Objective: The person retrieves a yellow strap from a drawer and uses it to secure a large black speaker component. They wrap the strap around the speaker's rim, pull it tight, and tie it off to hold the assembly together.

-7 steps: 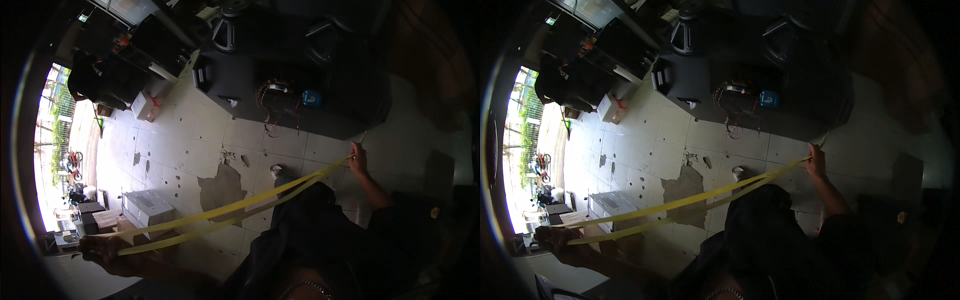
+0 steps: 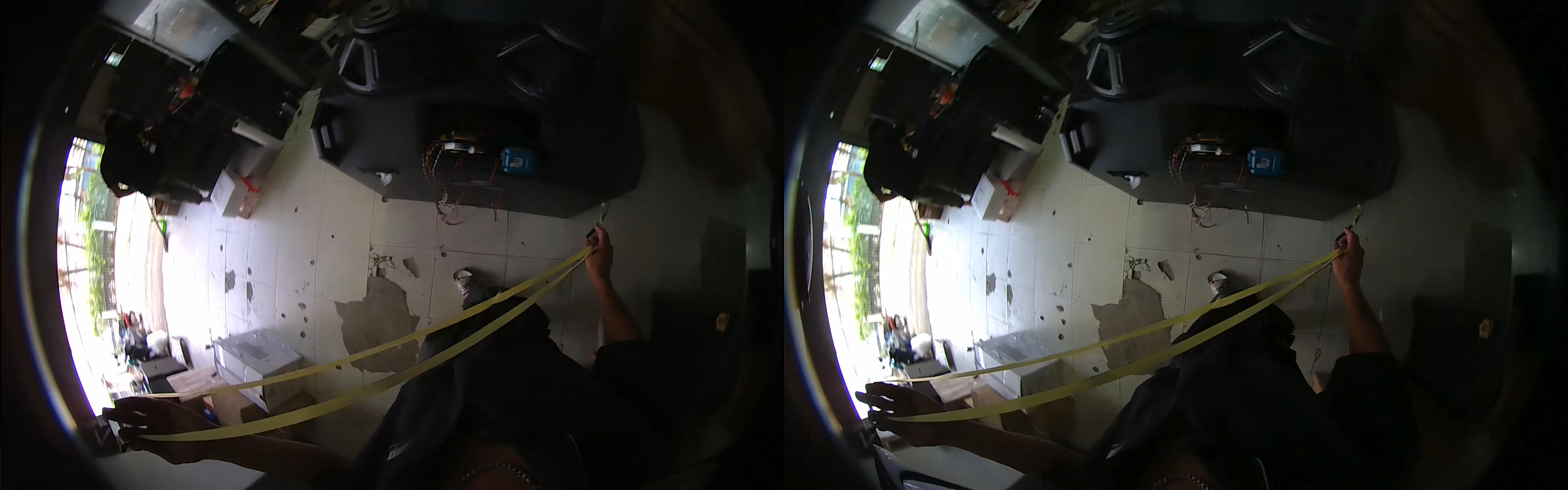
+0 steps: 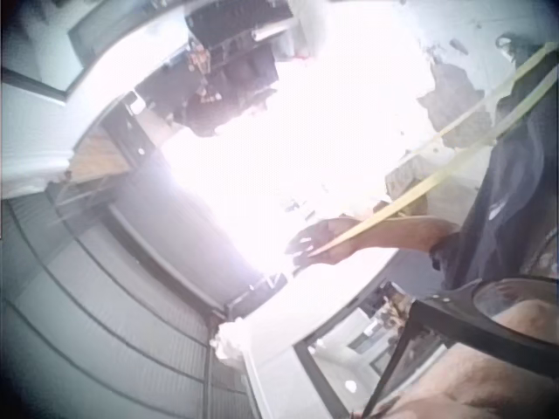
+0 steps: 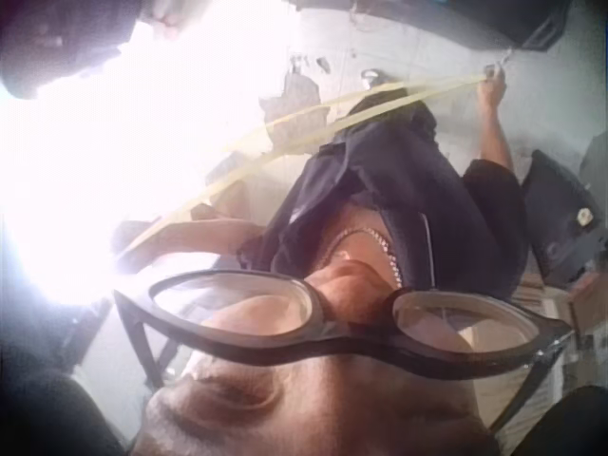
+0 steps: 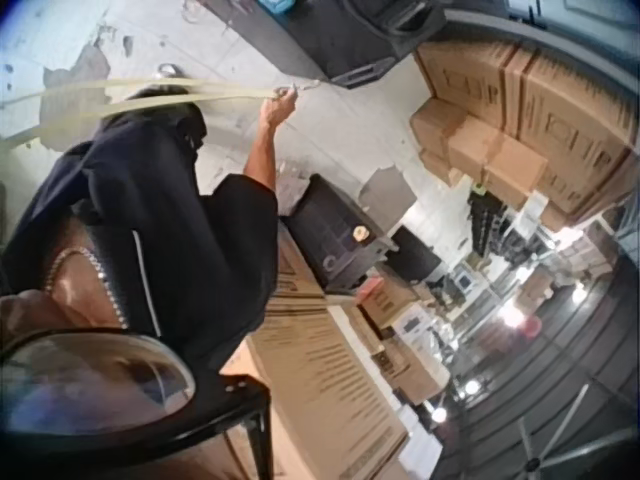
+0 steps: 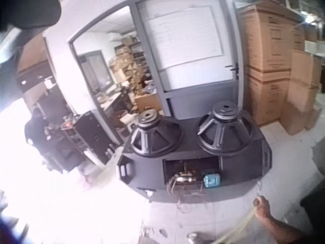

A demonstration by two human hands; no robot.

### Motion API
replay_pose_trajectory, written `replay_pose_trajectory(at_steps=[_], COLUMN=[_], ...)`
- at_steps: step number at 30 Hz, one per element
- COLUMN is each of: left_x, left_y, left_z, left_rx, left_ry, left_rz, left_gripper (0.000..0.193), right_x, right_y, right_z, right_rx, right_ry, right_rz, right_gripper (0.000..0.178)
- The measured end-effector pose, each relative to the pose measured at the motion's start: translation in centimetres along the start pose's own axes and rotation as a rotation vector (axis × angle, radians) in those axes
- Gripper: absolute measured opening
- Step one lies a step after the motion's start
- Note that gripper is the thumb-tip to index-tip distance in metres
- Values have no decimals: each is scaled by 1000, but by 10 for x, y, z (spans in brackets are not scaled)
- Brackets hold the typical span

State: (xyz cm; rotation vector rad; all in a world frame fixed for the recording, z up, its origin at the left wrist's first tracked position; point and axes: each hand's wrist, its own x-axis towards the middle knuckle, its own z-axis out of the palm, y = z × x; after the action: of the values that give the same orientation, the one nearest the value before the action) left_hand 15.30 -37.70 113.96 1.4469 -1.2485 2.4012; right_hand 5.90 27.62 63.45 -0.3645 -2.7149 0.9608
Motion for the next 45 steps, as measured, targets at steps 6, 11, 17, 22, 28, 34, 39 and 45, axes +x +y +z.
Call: replay_pose_trajectory(at_steps=[6,11,17,22,28,34,39,45], left_x=[92,147,169,153,147,145,146,161], left_y=[109,232,276,192,135,107,107,133], left_z=[23,-64,-144,-146,-101,-62,-56,-54], left_rx=[-1386,-3612,-4170,-4228,-4366,-4107,-3666,-2781], left_ry=[487,-205,-1099,-819,239,588,544,491], left_rz=[-78,-110,1266,1327,965,317,-19,12], left_gripper=[39,35,42,30,23,28,33,38], right_x=[-117,-316,-516,-420,-151,-21,-115,-341], right_y=[41,83,48,-27,-228,-298,-128,36], right_z=[-95,-213,-227,-45,77,114,109,-76], right_rx=[-115,-316,-825,-389,111,218,-132,-536], right_ry=[-327,-362,-447,2,107,-337,-294,-757], right_rz=[-63,356,976,619,119,-126,-41,619], right_gripper=[69,54,35,33,78,56,24,29])
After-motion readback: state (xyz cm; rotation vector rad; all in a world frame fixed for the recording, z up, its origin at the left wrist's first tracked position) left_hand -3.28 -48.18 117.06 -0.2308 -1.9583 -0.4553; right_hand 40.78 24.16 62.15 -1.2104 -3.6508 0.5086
